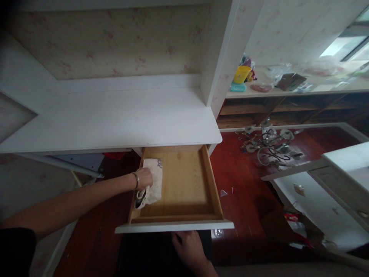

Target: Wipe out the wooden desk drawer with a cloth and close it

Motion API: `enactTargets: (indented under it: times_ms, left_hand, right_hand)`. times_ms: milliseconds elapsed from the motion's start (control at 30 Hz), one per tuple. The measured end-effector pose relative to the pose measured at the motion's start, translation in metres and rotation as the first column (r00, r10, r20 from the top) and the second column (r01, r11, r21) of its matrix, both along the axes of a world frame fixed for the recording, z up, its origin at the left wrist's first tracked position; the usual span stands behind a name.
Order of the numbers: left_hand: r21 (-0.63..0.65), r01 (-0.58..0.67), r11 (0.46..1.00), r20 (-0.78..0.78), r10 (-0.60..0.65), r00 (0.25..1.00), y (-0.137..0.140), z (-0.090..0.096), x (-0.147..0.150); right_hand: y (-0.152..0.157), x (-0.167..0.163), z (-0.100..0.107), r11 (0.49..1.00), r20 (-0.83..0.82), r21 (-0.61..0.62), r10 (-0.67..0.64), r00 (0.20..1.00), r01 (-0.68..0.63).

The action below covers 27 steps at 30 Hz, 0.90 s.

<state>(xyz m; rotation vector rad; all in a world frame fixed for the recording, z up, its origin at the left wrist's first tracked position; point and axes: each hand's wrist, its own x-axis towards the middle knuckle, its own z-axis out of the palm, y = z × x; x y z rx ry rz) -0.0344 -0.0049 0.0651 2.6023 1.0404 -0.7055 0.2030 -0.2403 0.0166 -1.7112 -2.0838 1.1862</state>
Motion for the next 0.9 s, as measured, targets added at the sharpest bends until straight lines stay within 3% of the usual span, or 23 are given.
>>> enactTargets:
  times_ms: [167, 300, 500, 633, 700, 767, 900]
  left_hand:
    - [0.108, -0.035, 0.994, 0.027, 0.032, 0.999, 0.058, 0.003, 0.005]
    - [0.126, -0.041, 0.991, 0.091, 0.03, 0.995, 0.076, 0.005, 0.004]
    - [0.08, -0.072, 0.994, 0.226, 0.052, 0.973, 0.046, 0.017, -0.007]
    - [-0.088, -0.283, 0.955, 0.439, 0.292, 0.85, 0.01, 0.036, -0.006]
    - [-0.264, -0.423, 0.867, 0.511, 0.498, 0.701, -0.005, 0.044, -0.004]
    - [-0.472, -0.517, 0.714, 0.525, 0.699, 0.486, -0.018, 0.05, -0.003]
    - [-0.833, -0.484, 0.27, 0.308, 0.951, 0.0, -0.034, 0.049, -0.004]
  right_hand:
    - [-0.001, -0.002, 0.001, 1.0, 0.013, -0.013, -0.003, 1.0, 0.003]
    - [-0.002, -0.002, -0.001, 1.0, 0.026, 0.014, -0.02, 0.999, 0.02]
    - [-0.003, -0.001, -0.004, 1.0, 0.0, 0.005, -0.019, 1.0, 0.019]
    - [0.0, 0.0, -0.004, 1.0, -0.003, 0.008, -0.002, 1.0, 0.002]
    - [0.001, 0.001, -0.004, 1.0, 0.003, 0.008, 0.015, 1.0, -0.015]
    - [0.002, 0.001, -0.005, 1.0, 0.014, 0.004, 0.029, 0.999, -0.029]
    - [0.003, 0.002, -0.005, 0.999, 0.007, -0.002, 0.037, 0.999, -0.037]
